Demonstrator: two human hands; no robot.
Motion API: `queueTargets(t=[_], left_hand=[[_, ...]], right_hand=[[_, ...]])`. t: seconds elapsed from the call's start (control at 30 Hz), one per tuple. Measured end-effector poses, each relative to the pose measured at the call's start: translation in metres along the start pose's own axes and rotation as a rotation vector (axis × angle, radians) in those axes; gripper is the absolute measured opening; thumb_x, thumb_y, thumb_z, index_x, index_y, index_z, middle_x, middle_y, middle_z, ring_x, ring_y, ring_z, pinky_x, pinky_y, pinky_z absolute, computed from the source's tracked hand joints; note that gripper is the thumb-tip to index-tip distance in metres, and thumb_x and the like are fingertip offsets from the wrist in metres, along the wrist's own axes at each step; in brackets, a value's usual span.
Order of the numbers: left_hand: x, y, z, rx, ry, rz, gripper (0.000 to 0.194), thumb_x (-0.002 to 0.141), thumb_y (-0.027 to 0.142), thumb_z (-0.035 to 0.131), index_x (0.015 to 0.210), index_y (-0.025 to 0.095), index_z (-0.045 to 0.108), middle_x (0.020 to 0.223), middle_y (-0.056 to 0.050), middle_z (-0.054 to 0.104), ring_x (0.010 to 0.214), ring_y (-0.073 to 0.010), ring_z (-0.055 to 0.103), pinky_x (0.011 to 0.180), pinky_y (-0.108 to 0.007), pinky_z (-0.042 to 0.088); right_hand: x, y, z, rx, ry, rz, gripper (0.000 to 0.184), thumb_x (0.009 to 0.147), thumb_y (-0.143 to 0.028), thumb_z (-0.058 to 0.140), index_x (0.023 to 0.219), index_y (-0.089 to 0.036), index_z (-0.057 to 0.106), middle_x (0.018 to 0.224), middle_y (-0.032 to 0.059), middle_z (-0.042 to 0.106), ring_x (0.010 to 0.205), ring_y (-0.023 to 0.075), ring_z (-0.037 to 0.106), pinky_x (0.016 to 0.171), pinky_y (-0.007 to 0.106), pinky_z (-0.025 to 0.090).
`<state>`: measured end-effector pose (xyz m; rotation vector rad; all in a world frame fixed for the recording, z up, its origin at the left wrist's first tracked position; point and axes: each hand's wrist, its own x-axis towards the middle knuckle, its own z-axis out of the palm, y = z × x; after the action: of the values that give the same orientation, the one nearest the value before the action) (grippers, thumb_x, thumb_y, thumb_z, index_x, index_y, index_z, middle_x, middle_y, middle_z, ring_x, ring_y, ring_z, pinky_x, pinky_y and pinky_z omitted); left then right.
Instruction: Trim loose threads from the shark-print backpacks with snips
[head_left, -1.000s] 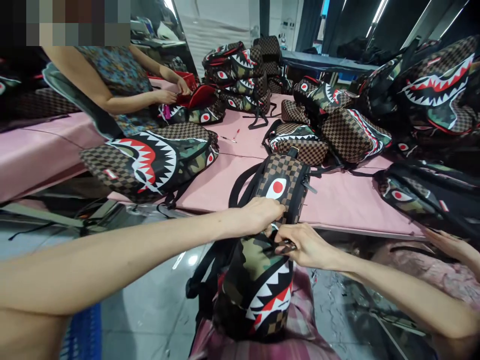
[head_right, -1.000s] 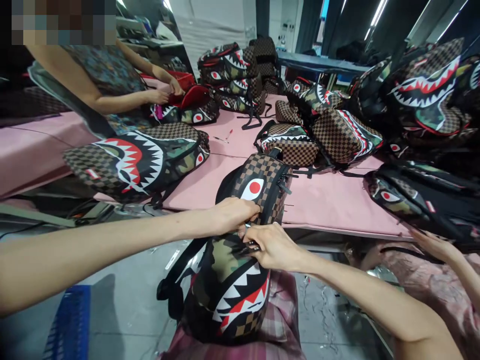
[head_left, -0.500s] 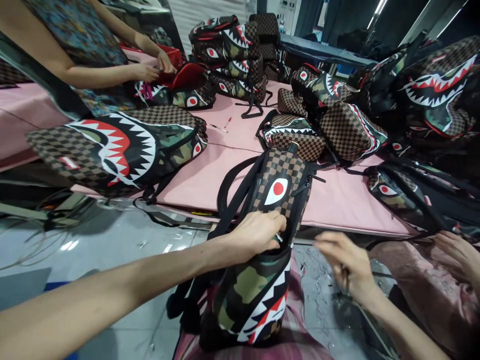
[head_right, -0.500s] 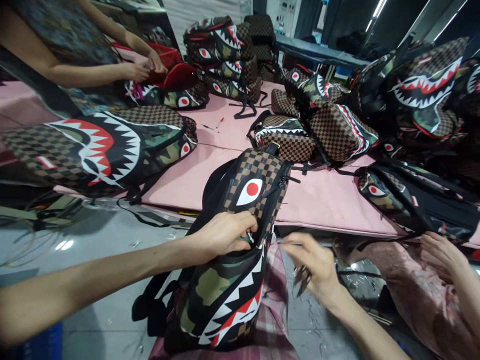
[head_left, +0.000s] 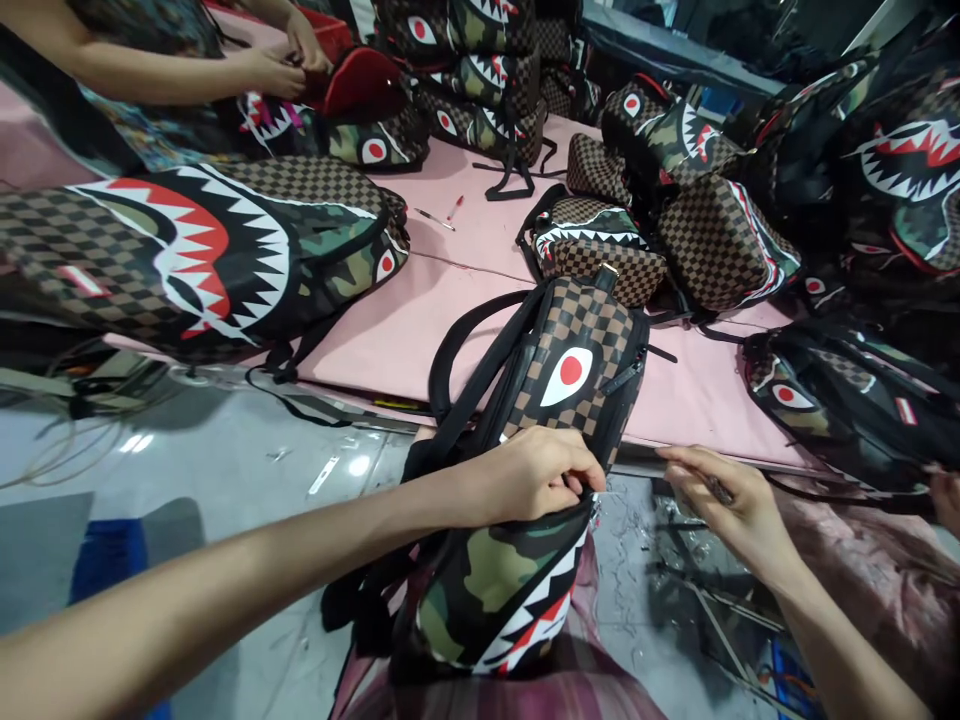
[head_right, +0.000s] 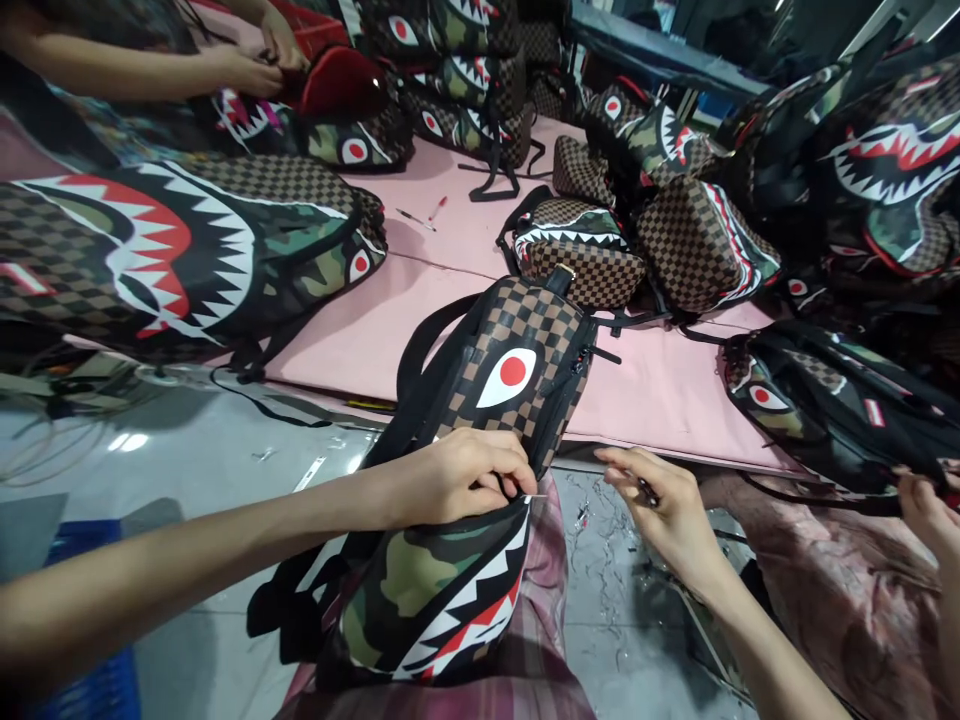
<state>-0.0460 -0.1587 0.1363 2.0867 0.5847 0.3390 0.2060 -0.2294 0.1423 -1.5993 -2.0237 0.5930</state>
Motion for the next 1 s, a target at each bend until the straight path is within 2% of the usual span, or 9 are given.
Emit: queueTargets(t=[0.1, 0.2, 0.27, 0.4, 0.53, 0.6, 0.8, 1.0], left_hand=[[0.001, 0.001, 0.001, -0.045, 0.046, -0.012, 0.014, 0.078, 0.013, 0.056, 0.087, 0.017, 0.066, 0.087, 0.000, 0.063, 0.076, -0.0092, 0.057, 0.073, -0.019, 0.042], [0.004, 0.004, 0.004, -0.043, 0.079, -0.069, 0.010, 0.075, 0.025, 0.064, 0.081, 0.018, 0.067, 0.082, 0.001, 0.063, 0.075, -0.0106, 0.057, 0.070, -0.020, 0.041], [0.007, 0.007, 0.007, -0.018, 0.087, -0.127, 0.009, 0.075, 0.027, 0.065, 0.076, 0.018, 0.067, 0.078, 0.001, 0.064, 0.074, -0.0111, 0.057, 0.069, -0.020, 0.040], [0.007, 0.007, 0.017, 0.057, 0.083, -0.230, 0.016, 0.081, 0.020, 0.052, 0.072, 0.017, 0.064, 0.068, 0.001, 0.063, 0.066, -0.0119, 0.058, 0.063, -0.022, 0.040], [0.003, 0.008, 0.023, 0.198, 0.101, -0.220, 0.019, 0.082, 0.016, 0.044, 0.072, 0.015, 0.059, 0.072, -0.002, 0.064, 0.070, -0.0162, 0.059, 0.065, -0.026, 0.041], [0.002, 0.011, 0.023, 0.218, 0.083, -0.262, 0.019, 0.081, 0.014, 0.042, 0.072, 0.015, 0.058, 0.073, -0.004, 0.065, 0.071, -0.0174, 0.060, 0.065, -0.027, 0.042], [0.005, 0.018, 0.022, 0.156, 0.084, -0.297, 0.018, 0.079, 0.013, 0.040, 0.071, 0.016, 0.056, 0.071, -0.003, 0.064, 0.067, -0.0165, 0.060, 0.063, -0.027, 0.041], [0.003, 0.023, 0.020, 0.225, 0.061, -0.290, 0.020, 0.083, 0.015, 0.038, 0.075, 0.015, 0.056, 0.073, -0.006, 0.063, 0.070, -0.0175, 0.060, 0.064, -0.027, 0.043]], right_hand=[[0.005, -0.004, -0.009, -0.102, -0.105, 0.005, 0.030, 0.085, -0.027, 0.049, 0.113, -0.020, 0.057, 0.091, 0.0052, 0.068, 0.074, 0.0159, 0.065, 0.065, 0.025, 0.051], [0.012, -0.015, -0.019, -0.236, -0.170, -0.026, 0.046, 0.081, -0.037, 0.056, 0.123, -0.021, 0.048, 0.101, 0.0068, 0.066, 0.083, 0.0194, 0.064, 0.068, 0.028, 0.051], [0.017, -0.024, -0.025, -0.286, -0.196, -0.056, 0.042, 0.082, -0.040, 0.055, 0.119, -0.020, 0.049, 0.101, 0.0071, 0.066, 0.083, 0.0196, 0.064, 0.069, 0.029, 0.050], [0.028, -0.040, -0.032, -0.324, -0.292, -0.138, 0.023, 0.087, -0.037, 0.049, 0.101, -0.020, 0.053, 0.088, 0.0051, 0.065, 0.075, 0.0166, 0.063, 0.065, 0.026, 0.048], [0.040, -0.048, -0.035, -0.311, -0.377, -0.230, 0.025, 0.087, -0.040, 0.050, 0.101, -0.020, 0.058, 0.088, 0.0053, 0.065, 0.077, 0.0158, 0.062, 0.065, 0.025, 0.046], [0.047, -0.052, -0.036, -0.340, -0.406, -0.266, 0.027, 0.087, -0.041, 0.048, 0.100, -0.021, 0.061, 0.085, 0.0054, 0.066, 0.074, 0.0156, 0.062, 0.064, 0.025, 0.044], [0.065, -0.071, -0.032, -0.500, -0.602, -0.365, 0.032, 0.091, -0.037, 0.041, 0.081, -0.020, 0.066, 0.066, 0.0022, 0.062, 0.061, 0.0124, 0.057, 0.054, 0.024, 0.033], [0.080, -0.082, -0.023, -0.663, -0.721, -0.418, 0.024, 0.086, -0.030, 0.050, 0.069, -0.019, 0.063, 0.066, 0.0011, 0.063, 0.061, 0.0123, 0.056, 0.050, 0.025, 0.026]])
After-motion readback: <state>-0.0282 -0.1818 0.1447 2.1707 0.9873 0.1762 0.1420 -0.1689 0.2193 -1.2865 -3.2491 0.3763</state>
